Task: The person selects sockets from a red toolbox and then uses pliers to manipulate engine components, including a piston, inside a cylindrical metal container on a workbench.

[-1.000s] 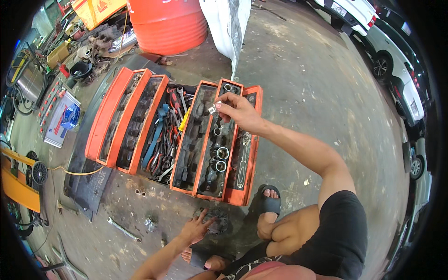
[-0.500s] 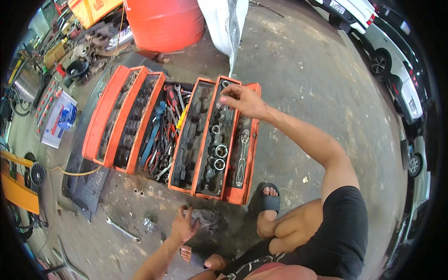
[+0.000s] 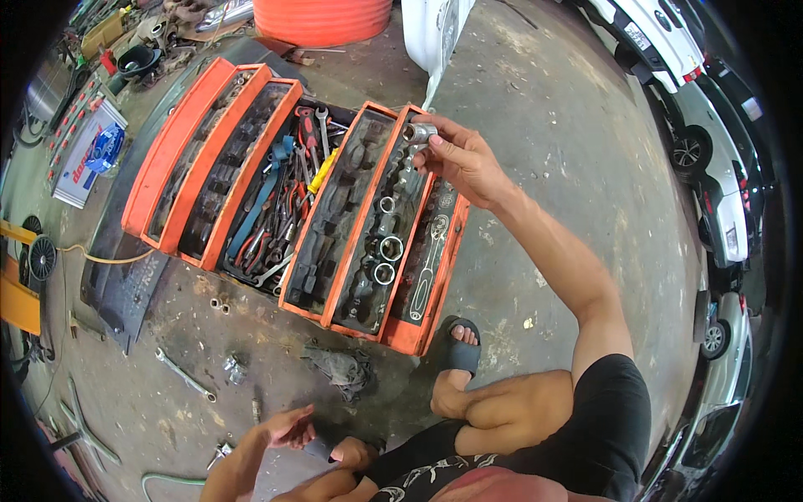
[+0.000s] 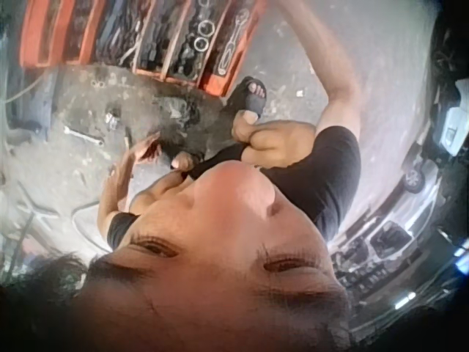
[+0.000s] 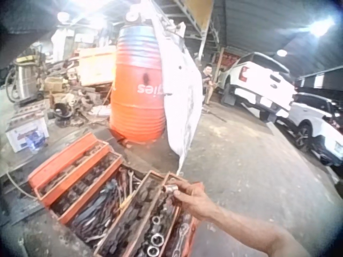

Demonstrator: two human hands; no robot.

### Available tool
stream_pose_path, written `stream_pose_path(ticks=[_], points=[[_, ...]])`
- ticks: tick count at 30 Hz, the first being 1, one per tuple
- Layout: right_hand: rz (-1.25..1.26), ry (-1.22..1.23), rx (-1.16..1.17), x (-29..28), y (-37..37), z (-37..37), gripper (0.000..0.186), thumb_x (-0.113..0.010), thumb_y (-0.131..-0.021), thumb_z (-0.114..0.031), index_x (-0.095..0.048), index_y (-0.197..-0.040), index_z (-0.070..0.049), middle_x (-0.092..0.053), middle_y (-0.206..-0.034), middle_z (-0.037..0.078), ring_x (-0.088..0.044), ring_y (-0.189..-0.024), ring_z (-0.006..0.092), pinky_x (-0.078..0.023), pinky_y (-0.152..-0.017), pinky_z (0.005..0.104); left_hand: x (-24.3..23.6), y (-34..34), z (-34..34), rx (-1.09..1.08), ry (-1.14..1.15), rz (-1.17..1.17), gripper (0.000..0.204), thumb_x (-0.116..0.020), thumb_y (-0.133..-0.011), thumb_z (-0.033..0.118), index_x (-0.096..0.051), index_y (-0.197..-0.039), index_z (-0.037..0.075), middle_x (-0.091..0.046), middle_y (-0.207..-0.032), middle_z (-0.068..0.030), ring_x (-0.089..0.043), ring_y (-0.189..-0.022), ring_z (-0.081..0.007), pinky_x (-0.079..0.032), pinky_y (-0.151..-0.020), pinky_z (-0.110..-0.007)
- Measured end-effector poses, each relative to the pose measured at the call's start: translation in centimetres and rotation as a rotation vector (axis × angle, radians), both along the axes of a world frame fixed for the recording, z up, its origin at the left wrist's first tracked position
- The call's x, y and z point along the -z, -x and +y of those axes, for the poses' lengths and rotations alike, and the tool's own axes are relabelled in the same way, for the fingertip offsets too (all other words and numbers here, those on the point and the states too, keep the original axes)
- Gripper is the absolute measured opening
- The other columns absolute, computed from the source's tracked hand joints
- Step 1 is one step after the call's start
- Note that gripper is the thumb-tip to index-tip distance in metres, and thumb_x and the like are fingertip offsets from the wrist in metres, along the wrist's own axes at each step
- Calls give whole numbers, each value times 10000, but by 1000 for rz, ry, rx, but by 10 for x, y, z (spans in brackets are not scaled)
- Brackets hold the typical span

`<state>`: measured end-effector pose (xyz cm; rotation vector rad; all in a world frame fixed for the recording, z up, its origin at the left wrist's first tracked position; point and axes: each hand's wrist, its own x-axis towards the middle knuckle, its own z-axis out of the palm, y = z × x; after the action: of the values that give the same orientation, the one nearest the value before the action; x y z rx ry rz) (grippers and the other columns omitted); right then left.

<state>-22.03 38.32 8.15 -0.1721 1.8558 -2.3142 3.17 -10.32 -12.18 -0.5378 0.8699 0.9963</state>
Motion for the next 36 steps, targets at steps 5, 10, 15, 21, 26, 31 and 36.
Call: stream_pose_path(ticks=[5,10,15,21,26,31,36], points=[[-82,121,-17,-12,-3,-15,383,-524,-1025,-344,-551,-1249,-35,-632,-1021,44,-588,-822,135,-485,-756,302,43,-68,-27,-262,75,-55,753,-447,-920,698,-620,-617,31,-590,-557,-114,-472,-422,-189,-367,-445,-301],[-25,134,-52,-18,-3,-29,398,-573,-999,-371,-572,-1208,-32,-628,-959,42,-564,-772,129,-460,-712,292,27,-70,-4,-281,287,198,766,-440,-934,678,-578,-570,18,-559,-502,-160,-456,-348,-223,-345,-360,-320],[5,68,-46,-14,-2,-38,407,-630,-965,-353,-564,-1190,-20,-618,-943,58,-559,-763,118,-472,-702,282,19,-73,2,-302,272,334,751,-413,-974,614,-574,-566,4,-562,-486,-179,-475,-317,-235,-367,-317,-322],[-37,140,-30,-17,1,-46,353,-666,-939,-243,-560,-1198,-28,-650,-978,85,-603,-747,103,-503,-692,282,19,-84,9,-366,395,450,750,-429,-984,590,-558,-551,-8,-564,-481,-180,-540,-337,-262,-367,-278,-330],[-26,62,112,-16,2,-37,286,-655,-932,-177,-548,-1152,-29,-657,-958,101,-591,-702,112,-496,-674,286,18,-86,25,-391,506,468,757,-434,-985,588,-549,-552,-22,-547,-472,-163,-549,-343,-262,-364,-269,-325],[-9,148,135,-18,-3,-31,242,-642,-919,-133,-516,-1105,-44,-673,-1018,124,-587,-719,117,-490,-688,299,14,-84,29,-358,516,525,764,-419,-997,572,-554,-555,-37,-542,-467,-161,-544,-338,-246,-365,-271,-327],[17,179,92,-23,-6,-32,336,-666,-920,-164,-519,-1193,-35,-671,-1061,115,-606,-798,122,-498,-742,296,19,-86,24,-342,505,523,768,-414,-1002,563,-549,-540,-35,-546,-467,-164,-534,-328,-247,-361,-268,-329]])
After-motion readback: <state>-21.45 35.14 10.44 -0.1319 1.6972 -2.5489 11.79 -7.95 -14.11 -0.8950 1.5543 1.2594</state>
